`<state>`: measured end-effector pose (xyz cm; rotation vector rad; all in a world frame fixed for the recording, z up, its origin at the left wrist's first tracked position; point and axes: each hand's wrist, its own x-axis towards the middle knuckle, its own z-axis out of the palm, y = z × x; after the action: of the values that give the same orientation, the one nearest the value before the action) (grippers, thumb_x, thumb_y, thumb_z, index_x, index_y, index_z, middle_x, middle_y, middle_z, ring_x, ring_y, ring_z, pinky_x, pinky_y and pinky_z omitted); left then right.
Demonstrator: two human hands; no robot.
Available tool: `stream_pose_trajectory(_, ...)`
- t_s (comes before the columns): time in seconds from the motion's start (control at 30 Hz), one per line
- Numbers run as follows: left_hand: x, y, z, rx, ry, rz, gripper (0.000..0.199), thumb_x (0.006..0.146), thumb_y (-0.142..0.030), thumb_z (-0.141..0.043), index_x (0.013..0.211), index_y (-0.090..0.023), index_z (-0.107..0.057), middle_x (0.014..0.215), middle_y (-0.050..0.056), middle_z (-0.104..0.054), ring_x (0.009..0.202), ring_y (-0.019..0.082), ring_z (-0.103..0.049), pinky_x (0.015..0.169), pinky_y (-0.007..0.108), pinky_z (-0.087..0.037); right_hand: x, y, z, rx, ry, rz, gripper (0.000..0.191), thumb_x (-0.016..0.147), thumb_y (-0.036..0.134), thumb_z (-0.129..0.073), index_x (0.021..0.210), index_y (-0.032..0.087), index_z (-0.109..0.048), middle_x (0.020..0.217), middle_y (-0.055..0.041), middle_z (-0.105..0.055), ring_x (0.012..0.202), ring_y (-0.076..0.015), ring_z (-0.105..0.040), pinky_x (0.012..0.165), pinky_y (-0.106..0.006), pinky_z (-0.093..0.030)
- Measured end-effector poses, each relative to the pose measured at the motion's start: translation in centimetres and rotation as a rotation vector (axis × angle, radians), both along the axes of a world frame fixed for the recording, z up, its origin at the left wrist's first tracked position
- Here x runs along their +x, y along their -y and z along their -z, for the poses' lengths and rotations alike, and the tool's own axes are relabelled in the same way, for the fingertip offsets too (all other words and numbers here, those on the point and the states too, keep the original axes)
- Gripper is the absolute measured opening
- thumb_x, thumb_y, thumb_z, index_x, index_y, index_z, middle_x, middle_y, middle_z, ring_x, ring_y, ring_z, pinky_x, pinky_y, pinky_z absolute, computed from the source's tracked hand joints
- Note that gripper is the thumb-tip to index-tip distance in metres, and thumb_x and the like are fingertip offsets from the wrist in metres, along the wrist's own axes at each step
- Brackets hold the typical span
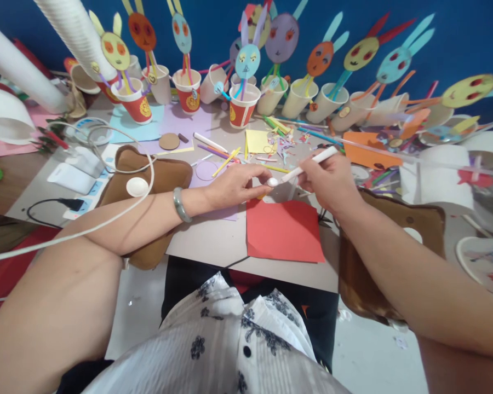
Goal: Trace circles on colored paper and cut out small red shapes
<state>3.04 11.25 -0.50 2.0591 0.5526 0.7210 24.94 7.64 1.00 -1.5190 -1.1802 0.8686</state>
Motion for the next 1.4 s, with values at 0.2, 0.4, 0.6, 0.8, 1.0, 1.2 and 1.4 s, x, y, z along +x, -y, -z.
stream_pose_trajectory(0.2, -0.1, -0.5, 0.1, -0.072, 0.14, -0.177, 0.026, 0.086, -0.041, -0.066, 0.091, -0.016, -0.061, 0.086, 0.002, -0.068, 0.05, 0.004, -0.048, 0.047, 0.019, -0.035, -0.7, 0.6, -1.6, 0.229, -0.141, 0.179, 0.026, 0.08, 0.047, -0.072, 0.082, 0.026, -0.057, 0.06, 0.0011, -0.063, 0.042, -0.0132, -0.049, 0.039, -0.028, -0.033)
stream_pose_trajectory(0.4, -0.7, -1.3, -0.8, -0.194, 0.316, -0.318, 0.016, 0.085, -0.027, -0.064, 0.094, -0.016, -0.056, 0.09, 0.0, -0.062, 0.05, 0.003, -0.05, 0.048, 0.02, -0.04, -1.5, 2.9, -0.8, 0.147, 0.085, 0.031, 0.018, 0.084, 0.038, -0.066, 0.097, 0.026, -0.06, 0.078, -0.0017, -0.073, 0.058, -0.0167, -0.065, 0.061, -0.034, -0.053)
stream_pose_trajectory(0.6, -0.4, -1.6, -1.4, -0.434, 0.336, -0.308, 0.009, 0.087, -0.016, -0.06, 0.084, -0.017, -0.051, 0.067, -0.005, -0.057, 0.051, 0.005, -0.055, 0.05, 0.019, -0.042, -2.5, 3.7, -0.3, 0.163, 0.399, -0.095, 0.034, 0.079, 0.033, -0.069, 0.111, 0.023, -0.061, 0.101, -0.0078, -0.076, 0.087, -0.0235, -0.071, 0.074, -0.038, -0.054)
stream_pose_trajectory(0.8, -0.9, -2.3, -1.7, -0.621, 0.341, -0.346, 0.008, 0.092, -0.015, -0.057, 0.086, -0.017, -0.052, 0.058, -0.005, -0.059, 0.05, 0.007, -0.058, 0.05, 0.018, -0.043, -3.8, 2.4, 0.3, 0.169, 0.43, -0.099, 0.048, 0.075, 0.04, -0.074, 0.117, 0.022, -0.059, 0.109, -0.0109, -0.075, 0.096, -0.0264, -0.069, 0.077, -0.04, -0.052)
stream_pose_trajectory(1.0, -1.4, -1.8, -2.1, -0.662, 0.336, -0.182, 0.01, 0.091, -0.02, -0.061, 0.089, -0.017, -0.052, 0.06, -0.007, -0.057, 0.048, 0.005, -0.056, 0.05, 0.018, -0.043, -4.4, 0.4, 0.9, 0.213, 0.431, -0.156, 0.046, 0.074, 0.043, -0.074, 0.112, 0.021, -0.061, 0.096, -0.0074, -0.075, 0.086, -0.0248, -0.068, 0.08, -0.042, -0.053)
stream_pose_trajectory(1.2, -1.7, -2.1, -1.6, -0.661, 0.384, -0.166, 0.015, 0.089, -0.023, -0.065, 0.095, -0.016, -0.053, 0.063, -0.007, -0.057, 0.047, 0.006, -0.055, 0.047, 0.019, -0.043, -5.4, 0.6, 1.0, 0.229, 0.458, -0.184, 0.038, 0.076, 0.037, -0.07, 0.11, 0.023, -0.063, 0.086, -0.0041, -0.072, 0.072, -0.0223, -0.065, 0.074, -0.039, -0.053)
stream_pose_trajectory(1.4, -1.9, -2.2, -1.4, -0.7, 0.432, -0.387, 0.021, 0.093, -0.024, -0.059, 0.108, -0.02, -0.046, 0.078, -0.005, -0.063, 0.045, 0.005, -0.054, 0.045, 0.02, -0.042, -3.7, -0.1, 0.4, 0.272, 0.586, -0.116, 0.036, 0.074, 0.031, -0.069, 0.109, 0.024, -0.064, 0.096, -0.0061, -0.074, 0.081, -0.0246, -0.067, 0.081, -0.041, -0.052)
